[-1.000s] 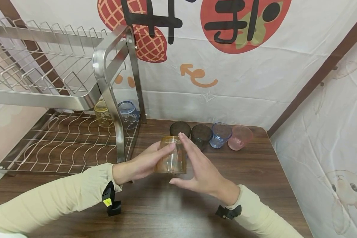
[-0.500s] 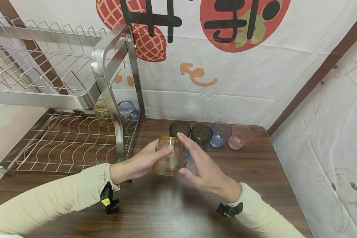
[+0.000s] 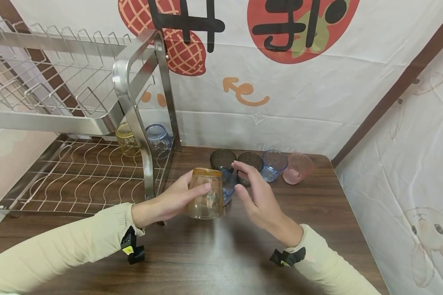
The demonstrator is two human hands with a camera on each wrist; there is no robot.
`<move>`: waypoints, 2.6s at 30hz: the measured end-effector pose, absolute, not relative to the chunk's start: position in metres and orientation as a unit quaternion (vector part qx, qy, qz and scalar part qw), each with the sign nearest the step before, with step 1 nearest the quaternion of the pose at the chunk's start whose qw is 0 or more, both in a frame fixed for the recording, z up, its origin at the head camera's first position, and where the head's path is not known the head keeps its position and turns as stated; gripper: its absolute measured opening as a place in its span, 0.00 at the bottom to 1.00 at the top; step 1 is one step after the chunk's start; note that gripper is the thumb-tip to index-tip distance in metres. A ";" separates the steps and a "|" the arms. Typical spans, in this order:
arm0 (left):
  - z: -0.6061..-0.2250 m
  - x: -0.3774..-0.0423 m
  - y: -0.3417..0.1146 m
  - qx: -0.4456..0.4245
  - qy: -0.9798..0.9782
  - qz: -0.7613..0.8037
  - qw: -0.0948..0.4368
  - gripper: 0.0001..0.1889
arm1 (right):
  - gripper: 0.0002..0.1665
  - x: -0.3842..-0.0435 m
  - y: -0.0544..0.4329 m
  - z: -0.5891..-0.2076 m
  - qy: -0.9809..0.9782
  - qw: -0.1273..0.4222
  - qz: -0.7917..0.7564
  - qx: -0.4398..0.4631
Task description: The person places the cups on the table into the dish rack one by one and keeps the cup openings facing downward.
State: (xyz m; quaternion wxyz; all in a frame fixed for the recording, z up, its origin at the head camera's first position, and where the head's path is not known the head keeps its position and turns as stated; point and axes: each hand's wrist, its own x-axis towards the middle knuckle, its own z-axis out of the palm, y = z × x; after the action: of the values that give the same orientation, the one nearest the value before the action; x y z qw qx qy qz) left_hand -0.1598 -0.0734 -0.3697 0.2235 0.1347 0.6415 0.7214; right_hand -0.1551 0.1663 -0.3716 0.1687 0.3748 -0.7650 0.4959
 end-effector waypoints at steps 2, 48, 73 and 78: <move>-0.369 -0.159 -0.075 0.142 0.635 0.726 0.222 0.30 | 0.23 -0.156 0.167 -0.372 -0.769 0.161 0.503 0.359; -0.368 -0.161 -0.107 0.275 0.716 0.632 0.112 0.39 | 0.16 -0.194 0.172 -0.396 -0.890 0.015 0.420 0.178; -0.369 -0.160 -0.121 0.373 0.701 0.598 0.110 0.34 | 0.26 -0.224 0.156 -0.414 -0.916 -0.122 0.364 0.119; -0.369 -0.157 -0.125 0.374 0.704 0.593 0.116 0.34 | 0.22 -0.226 0.151 -0.418 -0.910 -0.161 0.370 0.099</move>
State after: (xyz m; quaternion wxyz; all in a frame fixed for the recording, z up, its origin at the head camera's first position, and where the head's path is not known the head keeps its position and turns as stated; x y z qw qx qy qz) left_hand -0.1573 -0.1250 -0.3689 0.1165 0.3739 0.7038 0.5926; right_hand -0.2262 0.1509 -0.4177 -0.1611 0.0990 -0.9098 0.3695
